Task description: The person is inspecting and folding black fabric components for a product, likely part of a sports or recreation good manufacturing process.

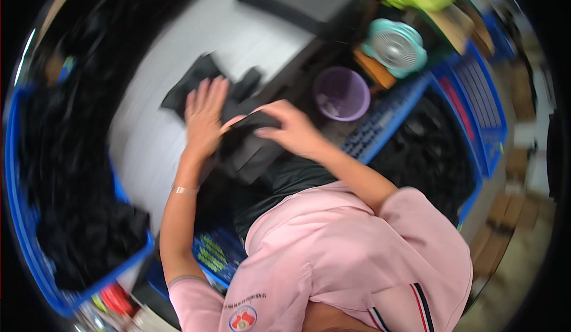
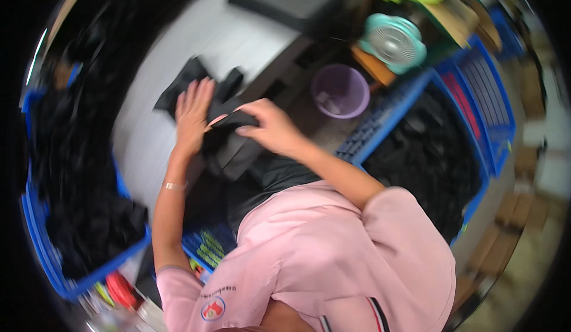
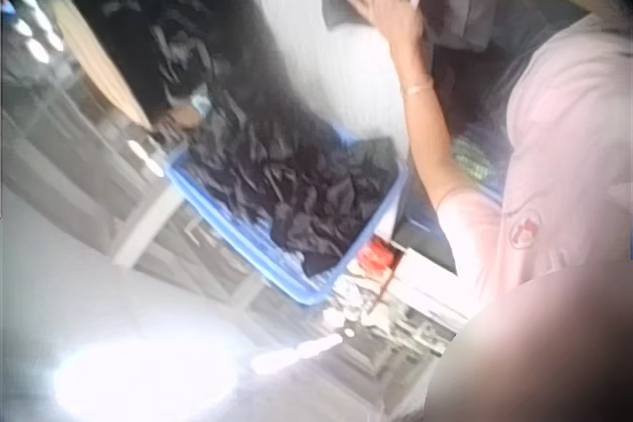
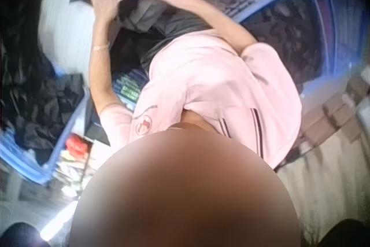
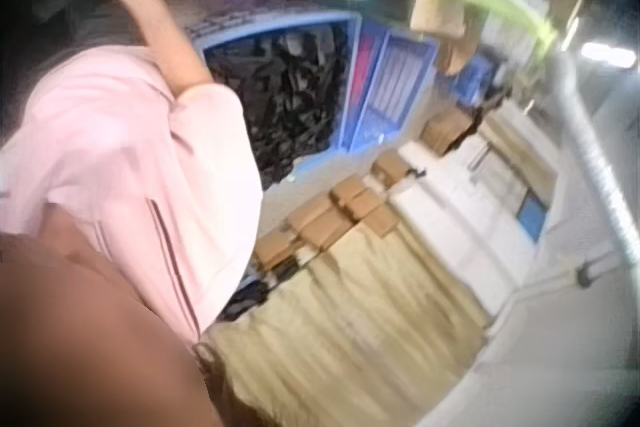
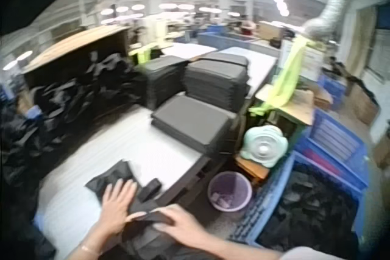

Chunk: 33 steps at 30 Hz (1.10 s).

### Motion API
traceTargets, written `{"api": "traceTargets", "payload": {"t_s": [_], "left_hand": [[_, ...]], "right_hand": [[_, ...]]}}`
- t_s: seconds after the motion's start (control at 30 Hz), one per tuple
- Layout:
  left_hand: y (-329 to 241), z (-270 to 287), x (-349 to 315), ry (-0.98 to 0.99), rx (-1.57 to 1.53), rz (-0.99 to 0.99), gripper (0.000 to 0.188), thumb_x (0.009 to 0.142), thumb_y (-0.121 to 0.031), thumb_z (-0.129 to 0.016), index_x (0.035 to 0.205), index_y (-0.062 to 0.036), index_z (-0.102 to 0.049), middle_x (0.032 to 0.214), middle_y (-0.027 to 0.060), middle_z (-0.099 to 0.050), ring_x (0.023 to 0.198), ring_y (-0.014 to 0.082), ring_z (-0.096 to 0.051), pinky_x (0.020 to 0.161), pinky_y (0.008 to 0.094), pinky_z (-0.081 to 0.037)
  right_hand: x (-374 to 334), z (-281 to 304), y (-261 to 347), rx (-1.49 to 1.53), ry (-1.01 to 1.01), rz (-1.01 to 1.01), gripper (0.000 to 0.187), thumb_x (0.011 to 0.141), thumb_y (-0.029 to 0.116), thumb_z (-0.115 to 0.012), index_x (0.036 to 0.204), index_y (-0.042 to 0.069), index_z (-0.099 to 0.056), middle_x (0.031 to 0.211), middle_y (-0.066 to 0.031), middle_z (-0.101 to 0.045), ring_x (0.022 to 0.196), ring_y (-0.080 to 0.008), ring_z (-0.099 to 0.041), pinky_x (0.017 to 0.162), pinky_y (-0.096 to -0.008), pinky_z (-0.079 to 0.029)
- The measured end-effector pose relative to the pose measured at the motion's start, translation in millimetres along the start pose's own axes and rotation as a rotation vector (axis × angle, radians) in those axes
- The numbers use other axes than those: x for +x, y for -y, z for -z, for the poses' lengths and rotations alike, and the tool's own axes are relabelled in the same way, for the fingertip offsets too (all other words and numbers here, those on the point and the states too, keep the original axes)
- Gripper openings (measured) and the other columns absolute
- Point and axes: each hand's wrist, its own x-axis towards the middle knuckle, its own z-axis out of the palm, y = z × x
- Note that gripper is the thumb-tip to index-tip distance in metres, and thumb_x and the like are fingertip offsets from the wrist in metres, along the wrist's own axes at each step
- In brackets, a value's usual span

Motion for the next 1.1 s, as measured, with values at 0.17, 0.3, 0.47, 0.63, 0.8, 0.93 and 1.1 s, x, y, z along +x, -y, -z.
{"api": "traceTargets", "payload": {"t_s": [0.17, 0.3, 0.47, 0.63, 0.8, 0.93, 1.1], "left_hand": [[15, -12, 0, 0.018, 0.023, 0.029, 0.082, 0.091, -0.051, -0.062, 0.159, -0.0176, -0.028, 0.163, 0.0045, -0.031, 0.151, 0.0316, -0.023, 0.119, 0.0541, -0.019], [15, -23, 0, 0.061, 0.148, 0.125, 0.075, 0.099, -0.053, -0.049, 0.160, -0.0180, -0.023, 0.165, 0.0041, -0.025, 0.153, 0.0326, -0.019, 0.121, 0.0534, -0.014], [-11, -23, -1, 0.097, -0.001, 0.236, 0.087, 0.095, -0.066, -0.046, 0.160, -0.0143, -0.020, 0.167, 0.0109, -0.017, 0.154, 0.0361, -0.010, 0.120, 0.0581, -0.007], [-42, -16, 1, 0.098, -0.060, 0.244, 0.091, 0.093, -0.068, -0.047, 0.160, -0.0126, -0.019, 0.166, 0.0153, -0.016, 0.154, 0.0379, -0.008, 0.119, 0.0608, -0.005], [-96, 1, 4, 0.102, -0.196, 0.173, 0.090, 0.093, -0.066, -0.050, 0.159, -0.0122, -0.022, 0.166, 0.0183, -0.016, 0.154, 0.0388, -0.007, 0.117, 0.0639, -0.001], [-144, 11, -10, -0.152, -0.699, 0.037, 0.065, 0.097, -0.038, -0.063, 0.150, -0.0061, -0.042, 0.161, 0.0174, -0.031, 0.147, 0.0368, -0.033, 0.117, 0.0441, -0.032], [-147, 20, -28, -0.216, -0.626, 0.089, 0.045, 0.101, -0.020, -0.057, 0.142, -0.0020, -0.052, 0.155, 0.0183, -0.040, 0.142, 0.0324, -0.042, 0.114, 0.0422, -0.037]], "right_hand": [[-5, -8, -6, 0.185, -0.262, 0.193, 0.023, 0.073, -0.004, -0.075, 0.096, 0.002, -0.072, 0.093, -0.0059, -0.059, 0.085, -0.0175, -0.062, 0.072, -0.0300, -0.050], [-31, 14, -19, 0.479, -0.403, -0.093, 0.017, 0.078, -0.002, -0.074, 0.094, 0.001, -0.070, 0.096, -0.0039, -0.055, 0.076, -0.0113, -0.058, 0.068, -0.0247, -0.049], [-37, -6, -25, 0.426, -0.228, -0.393, 0.092, 0.076, 0.030, -0.086, 0.146, 0.002, -0.032, 0.139, -0.0154, -0.046, 0.112, -0.0231, -0.056, 0.082, -0.0353, -0.052], [-39, 5, -40, 0.948, -0.492, -0.641, 0.080, 0.080, 0.020, -0.082, 0.144, 0.003, -0.036, 0.132, -0.0138, -0.053, 0.113, -0.0235, -0.059, 0.080, -0.0390, -0.055], [-70, 23, -35, 0.916, -0.171, -0.599, 0.025, 0.082, 0.010, -0.075, 0.104, 0.000, -0.068, 0.091, -0.0077, -0.070, 0.076, -0.0179, -0.067, 0.059, -0.0317, -0.054], [-116, 71, -86, 1.011, -0.558, -0.374, 0.034, 0.085, -0.001, -0.067, 0.119, -0.004, -0.065, 0.110, -0.0135, -0.070, 0.099, -0.0240, -0.067, 0.091, -0.0380, -0.054], [-281, 202, -189, 1.114, -1.187, -0.394, 0.033, 0.099, 0.018, -0.047, 0.127, 0.008, -0.060, 0.127, -0.0092, -0.064, 0.112, -0.0307, -0.064, 0.083, -0.0525, -0.054]]}}
